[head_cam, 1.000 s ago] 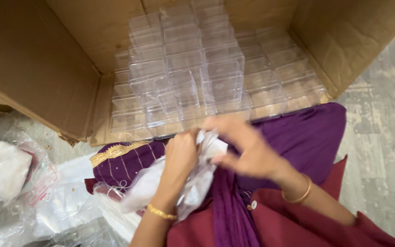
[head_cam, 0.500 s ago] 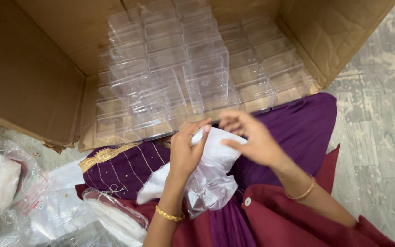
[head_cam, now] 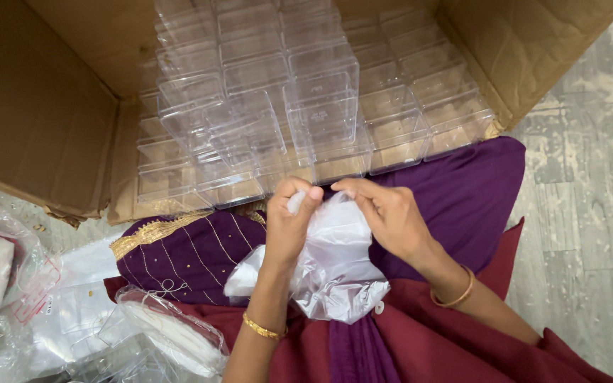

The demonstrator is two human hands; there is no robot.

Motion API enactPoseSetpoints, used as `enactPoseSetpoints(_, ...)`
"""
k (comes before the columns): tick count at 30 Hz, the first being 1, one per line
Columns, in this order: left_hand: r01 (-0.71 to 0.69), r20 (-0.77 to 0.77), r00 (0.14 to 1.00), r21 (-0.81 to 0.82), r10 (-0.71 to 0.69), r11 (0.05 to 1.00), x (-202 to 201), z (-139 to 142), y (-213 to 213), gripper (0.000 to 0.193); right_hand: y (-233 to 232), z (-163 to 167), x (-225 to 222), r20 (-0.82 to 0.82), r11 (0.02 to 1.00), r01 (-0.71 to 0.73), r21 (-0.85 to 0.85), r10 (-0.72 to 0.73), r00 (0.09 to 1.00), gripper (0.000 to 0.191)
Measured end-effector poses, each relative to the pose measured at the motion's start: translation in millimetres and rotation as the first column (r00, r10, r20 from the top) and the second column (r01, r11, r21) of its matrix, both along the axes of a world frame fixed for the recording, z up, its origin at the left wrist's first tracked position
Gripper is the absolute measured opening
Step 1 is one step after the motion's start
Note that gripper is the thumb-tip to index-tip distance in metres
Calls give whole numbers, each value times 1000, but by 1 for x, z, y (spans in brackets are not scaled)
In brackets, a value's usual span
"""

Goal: The person sits on the floor and repeatedly picks up clear plastic containers from a large cardboard box. They place each container into a white plastic bag, then set the bag aside. The process is repeated for multiple containers.

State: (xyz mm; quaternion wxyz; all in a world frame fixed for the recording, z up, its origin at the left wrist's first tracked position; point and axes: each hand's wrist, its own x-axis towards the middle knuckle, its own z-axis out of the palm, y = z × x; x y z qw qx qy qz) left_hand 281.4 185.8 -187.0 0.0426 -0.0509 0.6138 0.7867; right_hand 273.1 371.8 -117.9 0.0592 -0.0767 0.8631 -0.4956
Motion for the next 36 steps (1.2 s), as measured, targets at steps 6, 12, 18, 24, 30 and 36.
enactPoseSetpoints(6,351,-23,936,87,-350,932,-7,25,-9,24,8,-6,-5,-14,943,139,-301,-150,989,23)
enactPoseSetpoints(12,269,8,963,-57,-269,962,-9,34,-8,36,13,-17,-7,-77,972,110,-209,-128,989,20)
enactPoseSetpoints(18,428,-40,904,51,-427,902,-11,20,-9,25,10,-38,-16,276,615,299,-730,-135,952,13)
enactPoseSetpoints(24,540,-229,842,337,-489,771,-14,15,-29,29,37,-59,-16,433,574,204,-794,296,852,15)
enactPoseSetpoints(30,661,-170,750,194,-639,725,-20,10,-57,28,40,-49,-25,-189,276,-385,-881,541,820,21)
enactPoseSetpoints(36,526,-238,824,-19,-514,850,-42,33,-73,28,35,11,-60,-139,128,-206,-970,404,904,10)
